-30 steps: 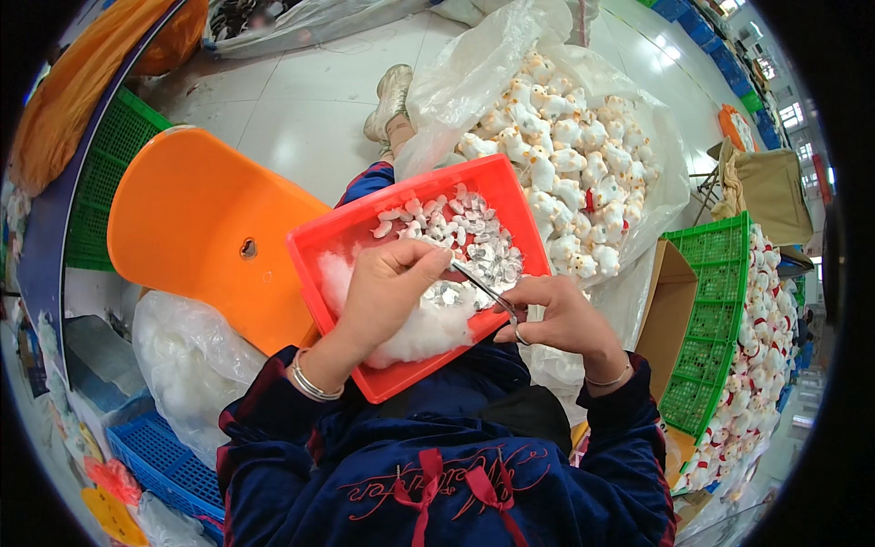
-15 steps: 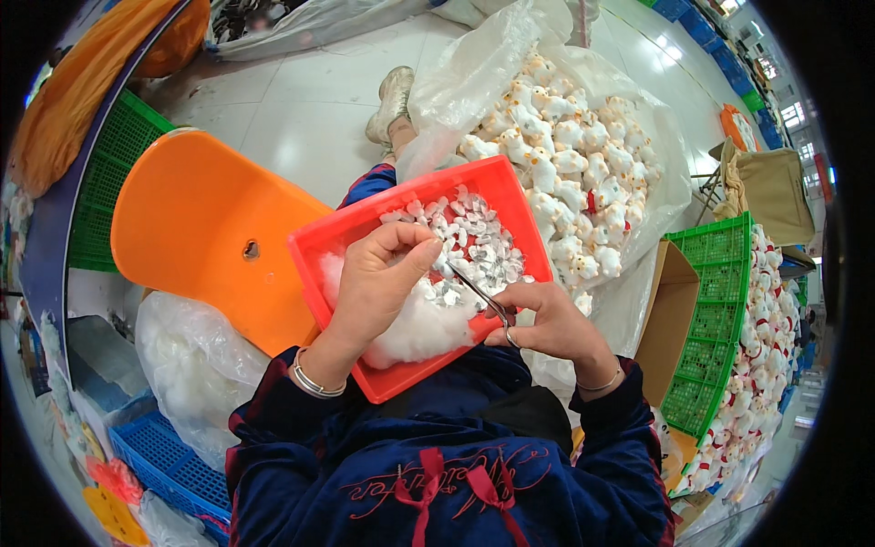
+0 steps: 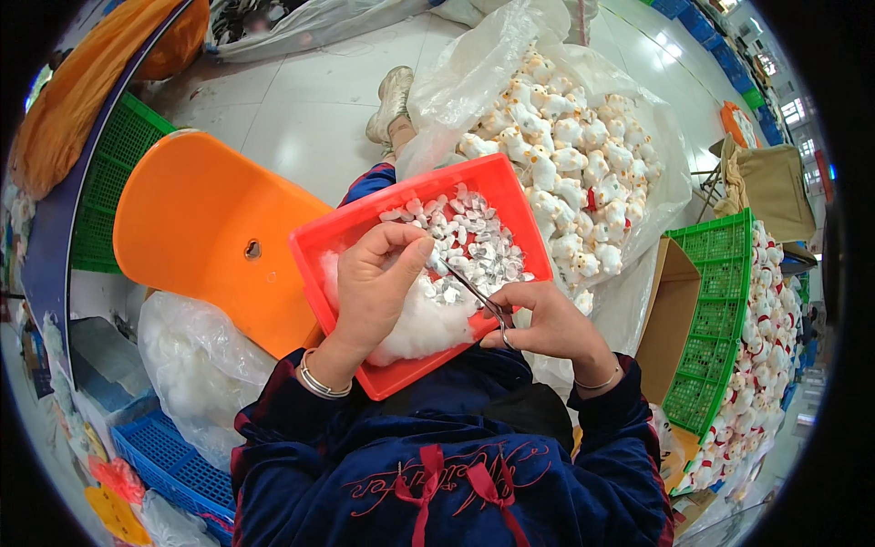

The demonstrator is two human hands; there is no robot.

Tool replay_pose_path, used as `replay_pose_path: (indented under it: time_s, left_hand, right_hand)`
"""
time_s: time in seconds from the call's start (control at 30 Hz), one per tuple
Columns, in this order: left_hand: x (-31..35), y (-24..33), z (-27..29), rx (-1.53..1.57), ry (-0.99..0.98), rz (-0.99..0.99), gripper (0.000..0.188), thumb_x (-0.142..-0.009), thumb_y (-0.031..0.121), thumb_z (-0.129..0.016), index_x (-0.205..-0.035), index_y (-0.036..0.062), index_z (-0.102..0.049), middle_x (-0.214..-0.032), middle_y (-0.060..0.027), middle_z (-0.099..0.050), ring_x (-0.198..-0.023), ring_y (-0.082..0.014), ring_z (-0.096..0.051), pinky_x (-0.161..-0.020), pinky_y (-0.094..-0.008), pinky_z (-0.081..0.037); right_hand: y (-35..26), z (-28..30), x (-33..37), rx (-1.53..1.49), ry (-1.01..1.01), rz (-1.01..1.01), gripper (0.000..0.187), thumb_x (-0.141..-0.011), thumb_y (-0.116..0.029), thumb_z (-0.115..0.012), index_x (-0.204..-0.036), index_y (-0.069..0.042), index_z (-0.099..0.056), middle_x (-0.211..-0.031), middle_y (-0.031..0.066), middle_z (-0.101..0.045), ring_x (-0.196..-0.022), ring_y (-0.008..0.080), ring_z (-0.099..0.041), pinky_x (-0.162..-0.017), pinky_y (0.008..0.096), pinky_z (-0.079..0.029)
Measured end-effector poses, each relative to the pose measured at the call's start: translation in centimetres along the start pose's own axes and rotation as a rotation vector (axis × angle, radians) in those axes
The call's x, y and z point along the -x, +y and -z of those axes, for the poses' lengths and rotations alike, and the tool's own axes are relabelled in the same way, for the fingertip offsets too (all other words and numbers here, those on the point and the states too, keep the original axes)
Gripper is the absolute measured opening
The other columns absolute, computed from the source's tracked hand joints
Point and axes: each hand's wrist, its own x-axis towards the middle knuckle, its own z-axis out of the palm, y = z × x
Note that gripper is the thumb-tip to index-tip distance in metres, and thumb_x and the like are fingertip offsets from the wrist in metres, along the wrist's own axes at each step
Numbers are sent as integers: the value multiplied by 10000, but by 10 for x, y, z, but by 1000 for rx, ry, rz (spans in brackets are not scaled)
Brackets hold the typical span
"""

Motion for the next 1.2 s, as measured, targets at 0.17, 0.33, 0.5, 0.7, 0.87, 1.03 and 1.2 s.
replay_pose_path:
  time_s: [0.17,0.33,0.5,0.7,0.87,1.03,1.2]
  left_hand:
    - [0,2,1,-4,-15,29,115,-979,78,-731,-1058,-2,-706,-994,1,-703,-902,-48,-633,-815,-208,-520]
    - [1,-1,1,36,4,-8,105,-981,69,-726,-1054,-3,-703,-1004,-16,-706,-912,-58,-641,-817,-214,-524]
    - [5,-9,-2,-4,4,-158,93,-982,52,-717,-1047,-12,-698,-1002,-31,-710,-905,-71,-648,-816,-221,-527]
    - [4,-12,-2,-272,65,-334,74,-969,20,-709,-1036,-11,-713,-984,-39,-724,-891,-88,-666,-785,-246,-539]
    - [-1,-13,-4,-464,79,-482,72,-975,26,-691,-1032,-13,-714,-984,-61,-736,-876,-111,-692,-752,-264,-549]
    - [-11,24,1,0,-123,135,155,-1018,106,-648,-1059,-35,-698,-924,-76,-724,-755,-110,-685,-690,-269,-547]
    - [-30,36,4,-64,-666,458,152,-1005,141,-685,-1046,-3,-709,-796,-44,-690,-655,-91,-630,-585,-227,-492]
  right_hand:
    - [4,-1,2,-19,38,33,349,-799,-217,-887,-1024,-7,-722,-825,57,-666,-765,141,-627,-704,292,-504]
    - [2,-1,0,-42,30,17,372,-795,-210,-889,-1053,-5,-715,-851,58,-673,-782,139,-628,-723,292,-509]
    - [7,-3,-1,-28,16,58,427,-774,-229,-907,-1071,2,-705,-891,57,-680,-827,143,-630,-759,290,-511]
    - [1,-7,-5,-187,-28,-64,446,-763,-228,-917,-1079,5,-706,-885,0,-668,-824,85,-594,-731,253,-484]
    - [5,-15,-8,-357,-14,-211,381,-779,-218,-909,-1048,-14,-734,-810,-47,-636,-775,33,-549,-672,223,-444]
    - [-2,4,2,-195,-27,-115,295,-777,-172,-899,-995,-29,-761,-762,-39,-614,-729,47,-538,-649,241,-441]
    - [-4,16,7,-123,-78,-82,302,-771,-148,-899,-1011,-24,-764,-752,-30,-605,-713,61,-537,-649,249,-444]
